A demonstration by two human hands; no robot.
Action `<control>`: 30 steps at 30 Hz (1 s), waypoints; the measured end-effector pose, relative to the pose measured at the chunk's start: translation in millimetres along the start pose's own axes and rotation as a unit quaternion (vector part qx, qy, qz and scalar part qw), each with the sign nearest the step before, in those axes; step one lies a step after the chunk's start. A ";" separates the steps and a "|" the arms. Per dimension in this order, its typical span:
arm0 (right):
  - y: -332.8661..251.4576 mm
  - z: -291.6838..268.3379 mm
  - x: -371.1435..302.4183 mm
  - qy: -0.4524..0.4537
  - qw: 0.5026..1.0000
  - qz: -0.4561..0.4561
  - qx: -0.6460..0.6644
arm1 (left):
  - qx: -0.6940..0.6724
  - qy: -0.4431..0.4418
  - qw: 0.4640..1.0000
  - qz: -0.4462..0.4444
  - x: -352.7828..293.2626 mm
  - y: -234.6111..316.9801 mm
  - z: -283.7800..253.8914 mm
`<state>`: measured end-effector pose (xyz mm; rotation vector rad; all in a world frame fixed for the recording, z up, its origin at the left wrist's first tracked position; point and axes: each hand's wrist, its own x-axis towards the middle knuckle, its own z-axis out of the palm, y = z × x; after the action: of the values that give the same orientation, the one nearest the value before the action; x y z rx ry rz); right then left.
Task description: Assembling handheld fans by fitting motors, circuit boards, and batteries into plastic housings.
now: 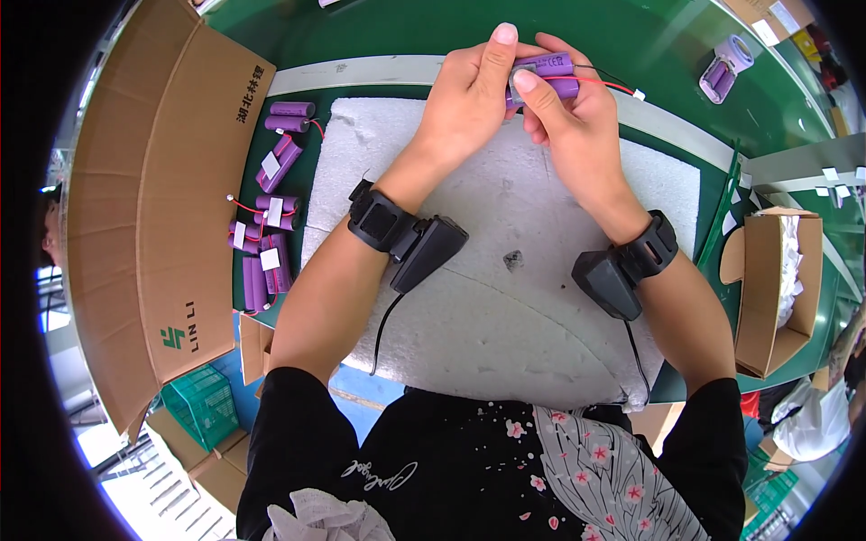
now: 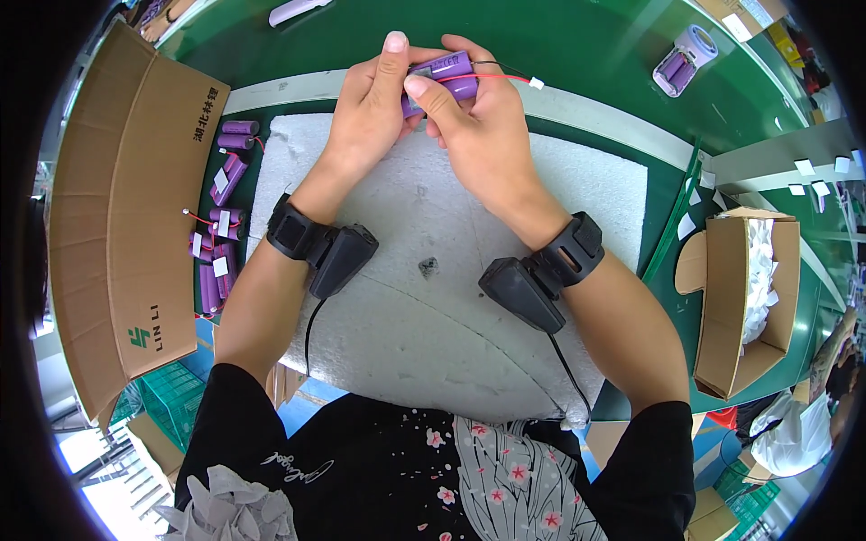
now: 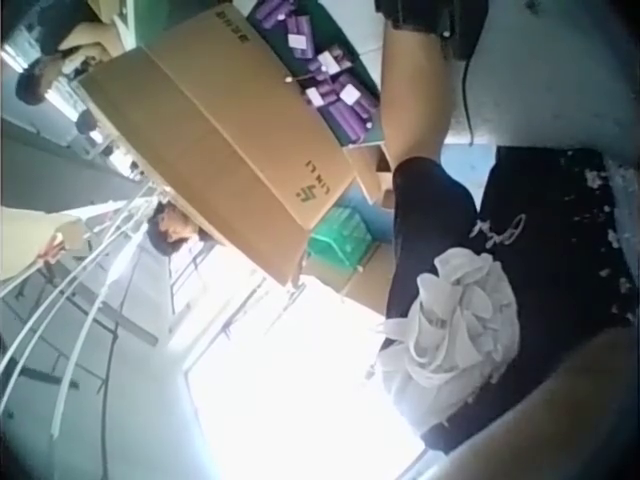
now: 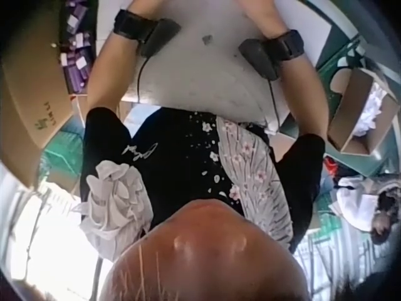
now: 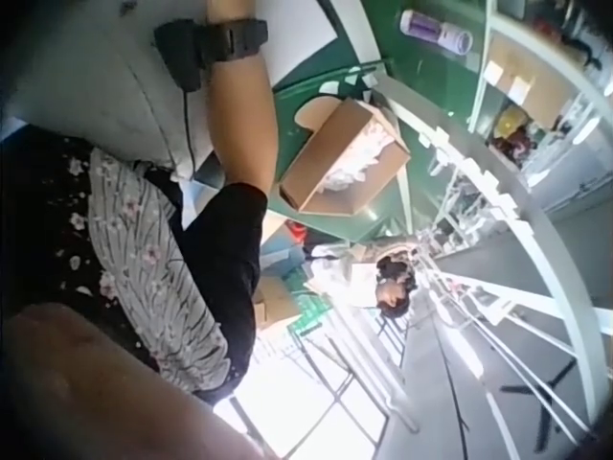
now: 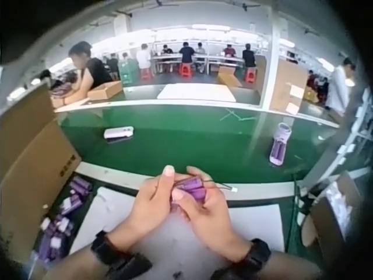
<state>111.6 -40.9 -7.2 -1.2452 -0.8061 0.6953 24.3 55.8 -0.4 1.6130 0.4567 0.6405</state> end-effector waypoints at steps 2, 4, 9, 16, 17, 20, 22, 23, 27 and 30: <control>-0.7 -0.9 -0.8 -0.007 1.000 0.014 0.002 | 0.008 0.009 1.000 -0.004 0.4 0.1 -0.8; -0.8 0.7 -0.1 -0.004 1.000 0.008 0.004 | 0.016 0.012 1.000 -0.018 1.5 0.8 -1.8; 0.0 0.3 -0.1 -0.003 1.000 -0.011 -0.002 | 0.019 0.016 0.999 -0.043 1.6 1.0 -0.7; -1.2 0.1 -0.4 -0.015 1.000 -0.012 -0.003 | 0.013 0.016 0.998 -0.064 1.9 0.4 -2.6; -0.7 -0.4 -0.3 -0.019 1.000 -0.011 0.001 | 0.014 0.019 0.997 -0.068 1.8 1.0 -2.4; 0.2 -0.7 0.0 -0.024 1.000 -0.012 0.009 | 0.011 0.019 0.997 -0.068 2.2 2.2 -3.3; 0.3 -0.5 0.3 -0.029 0.999 -0.016 0.015 | 0.010 0.019 0.997 -0.068 2.5 2.4 -3.5; 0.1 -0.4 0.5 -0.029 0.999 -0.016 0.015 | 0.008 0.020 0.997 -0.068 2.7 2.5 -3.2; -1.0 -0.2 0.6 -0.028 0.999 -0.017 -0.006 | 0.007 0.020 0.997 -0.068 2.9 0.3 -3.9; -1.7 -0.6 -0.7 -0.026 1.000 -0.008 -0.008 | 0.009 0.013 0.998 -0.064 3.1 -1.1 -4.6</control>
<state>111.8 -42.1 -5.7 -1.2374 -0.8649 0.7121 23.8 61.4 -0.8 1.5810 0.5805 0.5624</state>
